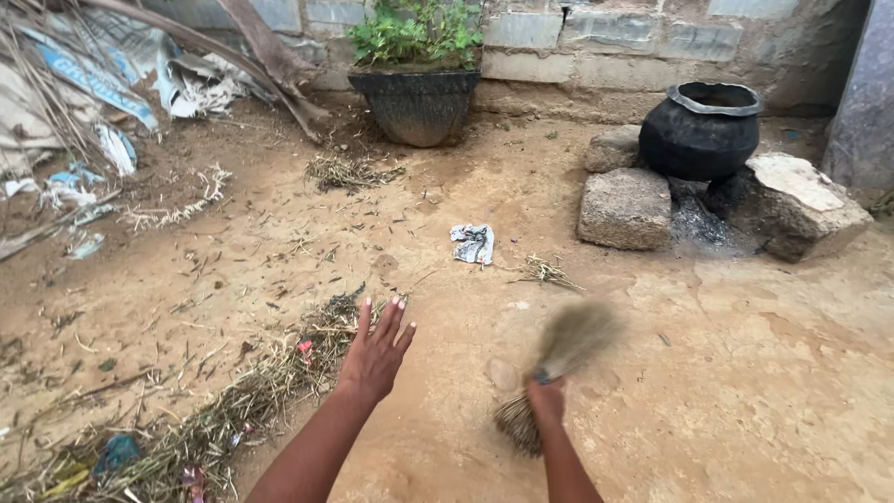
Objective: The person sweeps dirt, dried leaves, and debris into a pile on the ground using a handheld broom, occasionally moving pieces of paper and trash by hand to the same pile.
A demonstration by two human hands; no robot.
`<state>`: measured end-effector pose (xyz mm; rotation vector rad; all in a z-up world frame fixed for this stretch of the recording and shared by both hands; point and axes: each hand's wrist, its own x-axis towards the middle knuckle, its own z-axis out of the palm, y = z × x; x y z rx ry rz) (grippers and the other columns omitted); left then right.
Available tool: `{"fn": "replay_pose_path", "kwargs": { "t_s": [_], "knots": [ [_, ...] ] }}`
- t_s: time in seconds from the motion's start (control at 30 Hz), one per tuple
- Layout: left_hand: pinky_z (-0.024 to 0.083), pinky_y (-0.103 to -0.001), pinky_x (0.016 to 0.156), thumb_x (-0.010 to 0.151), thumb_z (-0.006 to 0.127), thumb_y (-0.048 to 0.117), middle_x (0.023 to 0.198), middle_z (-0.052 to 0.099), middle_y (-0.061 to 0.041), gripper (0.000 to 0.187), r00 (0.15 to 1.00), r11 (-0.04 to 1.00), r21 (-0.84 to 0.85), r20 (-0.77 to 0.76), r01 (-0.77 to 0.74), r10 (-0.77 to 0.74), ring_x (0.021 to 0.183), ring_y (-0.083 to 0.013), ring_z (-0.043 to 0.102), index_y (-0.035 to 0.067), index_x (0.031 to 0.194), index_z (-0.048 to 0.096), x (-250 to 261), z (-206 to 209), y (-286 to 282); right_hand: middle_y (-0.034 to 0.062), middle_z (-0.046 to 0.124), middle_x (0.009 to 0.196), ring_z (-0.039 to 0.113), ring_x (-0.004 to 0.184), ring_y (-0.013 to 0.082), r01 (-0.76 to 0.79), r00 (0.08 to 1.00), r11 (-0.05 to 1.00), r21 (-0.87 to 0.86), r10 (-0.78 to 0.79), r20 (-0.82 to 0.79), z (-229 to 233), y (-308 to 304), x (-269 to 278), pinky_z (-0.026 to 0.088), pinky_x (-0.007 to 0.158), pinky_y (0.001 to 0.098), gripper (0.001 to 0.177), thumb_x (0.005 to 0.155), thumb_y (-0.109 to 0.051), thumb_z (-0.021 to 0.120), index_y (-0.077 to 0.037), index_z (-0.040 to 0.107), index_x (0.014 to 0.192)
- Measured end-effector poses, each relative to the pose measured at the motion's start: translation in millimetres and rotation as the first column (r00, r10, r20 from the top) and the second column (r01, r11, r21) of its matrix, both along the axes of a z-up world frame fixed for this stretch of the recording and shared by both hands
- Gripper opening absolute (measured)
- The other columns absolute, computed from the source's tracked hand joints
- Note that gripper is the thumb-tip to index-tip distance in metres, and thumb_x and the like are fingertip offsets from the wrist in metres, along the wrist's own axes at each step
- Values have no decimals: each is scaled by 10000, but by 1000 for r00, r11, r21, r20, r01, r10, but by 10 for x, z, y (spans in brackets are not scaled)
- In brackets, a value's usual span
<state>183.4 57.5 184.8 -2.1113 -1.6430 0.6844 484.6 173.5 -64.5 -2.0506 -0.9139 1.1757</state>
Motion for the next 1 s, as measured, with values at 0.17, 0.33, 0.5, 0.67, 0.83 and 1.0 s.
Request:
{"fn": "replay_pose_path", "kwargs": {
  "t_s": [0.17, 0.33, 0.5, 0.67, 0.83, 1.0],
  "knots": [
    [-21, -675, 1194, 995, 511, 254, 1705, 74, -192, 723, 999, 1000, -17, -46, 8, -8, 1575, -351, -7, 142, 1629, 181, -139, -92, 164, 157, 759, 1046, 734, 874, 252, -500, 852, 863, -74, 505, 139, 16, -132, -305, 601, 782, 367, 1071, 797, -393, 703, -37, 115, 1618],
    [-19, -685, 1204, 1015, 503, 263, 1712, 95, -185, 706, 1000, 1000, -25, -1, -2, 2, 1585, -355, 0, 148, 1638, 192, -277, -397, 390, 156, 728, 1187, 718, 998, 248, -670, 718, 742, -14, 654, 238, 192, -233, -236, 572, 881, 353, 1064, 752, -425, 771, -71, 233, 1599],
    [-35, -701, 1195, 1022, 487, 208, 1726, 43, -157, 729, 994, 987, -131, 36, -94, 99, 1584, -344, -39, 155, 1655, 128, -414, -748, 553, 164, 733, 1291, 710, 1137, 266, -359, 884, 927, 113, 299, 359, 480, -14, 513, 552, 983, 368, 1040, 678, -462, 810, -126, 415, 1580],
    [-55, -706, 1199, 1027, 471, 167, 1739, 10, -152, 737, 980, 957, -243, 82, -157, 182, 1594, -350, -81, 171, 1659, 92, -494, -975, 614, 232, 657, 1233, 707, 1033, 371, -179, 944, 982, 64, 153, 293, 506, -30, 1234, 558, 903, 466, 955, 741, -337, 790, -25, 342, 1525],
    [-77, -708, 1180, 999, 503, 89, 1727, -24, -178, 828, 983, 943, -294, 46, -155, 176, 1576, -372, -134, 174, 1674, 31, -478, -935, 704, 204, 693, 1162, 681, 1002, 304, -158, 973, 980, -119, 175, 153, 145, -228, 675, 608, 865, 420, 754, 801, -300, 704, -82, 381, 1446],
    [-79, -737, 1172, 1011, 489, 115, 1733, 5, -173, 786, 980, 947, -290, 104, -136, 173, 1585, -384, -118, 184, 1667, 62, -301, -1028, 810, 162, 725, 1157, 705, 1002, 251, -511, 838, 848, -140, 528, 139, 183, -256, 141, 600, 879, 392, 825, 760, -286, 745, -103, 387, 1481]
  ]
}}
